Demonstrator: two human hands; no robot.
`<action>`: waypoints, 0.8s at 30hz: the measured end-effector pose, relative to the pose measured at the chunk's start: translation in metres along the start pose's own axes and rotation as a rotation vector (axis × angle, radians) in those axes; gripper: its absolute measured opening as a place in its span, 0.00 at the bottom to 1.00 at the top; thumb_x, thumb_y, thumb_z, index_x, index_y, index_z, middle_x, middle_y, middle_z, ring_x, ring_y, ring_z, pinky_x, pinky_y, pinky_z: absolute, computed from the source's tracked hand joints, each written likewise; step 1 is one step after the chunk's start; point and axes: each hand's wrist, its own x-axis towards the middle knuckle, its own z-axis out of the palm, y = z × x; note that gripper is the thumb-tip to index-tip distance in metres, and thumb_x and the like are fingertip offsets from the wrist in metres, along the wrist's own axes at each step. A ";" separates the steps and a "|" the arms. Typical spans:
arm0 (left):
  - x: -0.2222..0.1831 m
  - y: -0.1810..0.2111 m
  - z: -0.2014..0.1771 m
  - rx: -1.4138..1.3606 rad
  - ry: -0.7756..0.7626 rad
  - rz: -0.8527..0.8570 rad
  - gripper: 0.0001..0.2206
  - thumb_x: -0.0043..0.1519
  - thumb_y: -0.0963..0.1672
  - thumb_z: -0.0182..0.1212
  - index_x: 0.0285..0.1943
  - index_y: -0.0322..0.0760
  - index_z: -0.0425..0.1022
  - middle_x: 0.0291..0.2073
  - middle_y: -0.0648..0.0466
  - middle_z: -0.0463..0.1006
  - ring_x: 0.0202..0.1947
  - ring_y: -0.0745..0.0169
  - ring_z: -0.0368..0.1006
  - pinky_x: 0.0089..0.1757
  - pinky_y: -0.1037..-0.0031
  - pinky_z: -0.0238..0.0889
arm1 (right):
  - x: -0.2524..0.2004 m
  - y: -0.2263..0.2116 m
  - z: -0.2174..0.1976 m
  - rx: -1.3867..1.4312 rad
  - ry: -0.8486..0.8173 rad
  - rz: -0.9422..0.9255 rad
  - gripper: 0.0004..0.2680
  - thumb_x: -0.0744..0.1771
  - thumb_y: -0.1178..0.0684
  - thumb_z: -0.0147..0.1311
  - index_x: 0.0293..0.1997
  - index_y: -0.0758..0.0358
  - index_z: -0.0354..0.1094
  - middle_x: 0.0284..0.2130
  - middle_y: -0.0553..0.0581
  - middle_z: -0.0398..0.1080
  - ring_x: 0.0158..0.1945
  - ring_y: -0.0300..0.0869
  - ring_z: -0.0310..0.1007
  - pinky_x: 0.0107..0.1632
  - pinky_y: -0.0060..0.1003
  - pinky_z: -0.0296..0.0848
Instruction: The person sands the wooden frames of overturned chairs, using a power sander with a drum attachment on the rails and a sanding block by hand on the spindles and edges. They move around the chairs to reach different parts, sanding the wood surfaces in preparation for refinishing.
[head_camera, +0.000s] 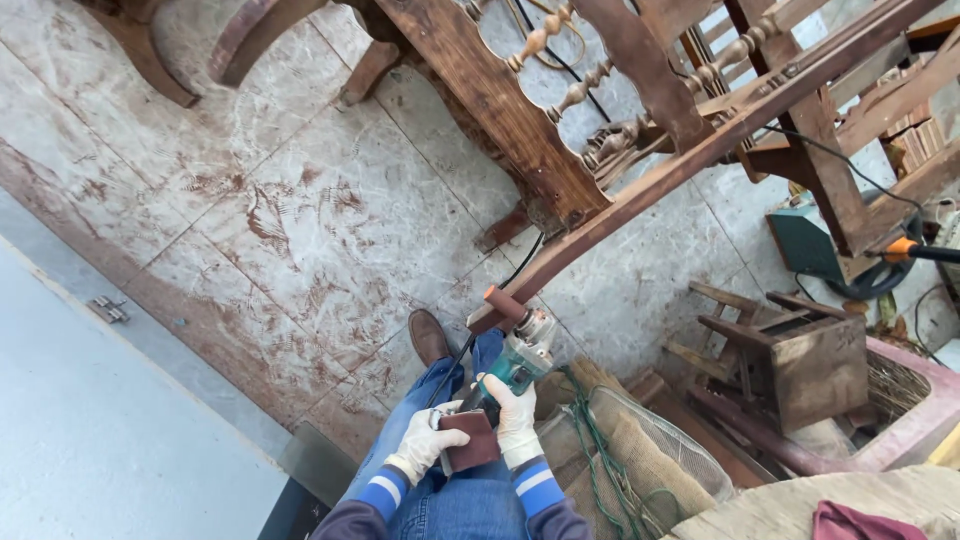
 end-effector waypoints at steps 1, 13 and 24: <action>-0.003 -0.004 -0.003 -0.024 0.007 -0.012 0.27 0.46 0.37 0.71 0.59 0.29 0.78 0.42 0.54 0.84 0.39 0.67 0.77 0.45 0.75 0.71 | -0.004 0.003 0.000 -0.021 -0.007 0.002 0.14 0.59 0.63 0.65 0.46 0.67 0.69 0.34 0.61 0.77 0.32 0.48 0.80 0.36 0.43 0.79; -0.009 -0.040 -0.018 -0.035 0.051 -0.047 0.27 0.45 0.37 0.72 0.58 0.27 0.78 0.41 0.53 0.85 0.40 0.66 0.79 0.46 0.74 0.72 | -0.030 0.005 0.008 -0.054 -0.077 -0.005 0.14 0.60 0.62 0.66 0.47 0.69 0.70 0.35 0.59 0.78 0.35 0.44 0.80 0.40 0.40 0.79; 0.045 0.038 0.037 0.054 0.052 0.122 0.23 0.42 0.39 0.74 0.49 0.30 0.81 0.38 0.55 0.84 0.39 0.67 0.77 0.46 0.75 0.71 | 0.035 -0.046 0.004 0.076 -0.033 -0.124 0.17 0.61 0.59 0.63 0.52 0.63 0.65 0.35 0.63 0.76 0.34 0.50 0.77 0.40 0.48 0.78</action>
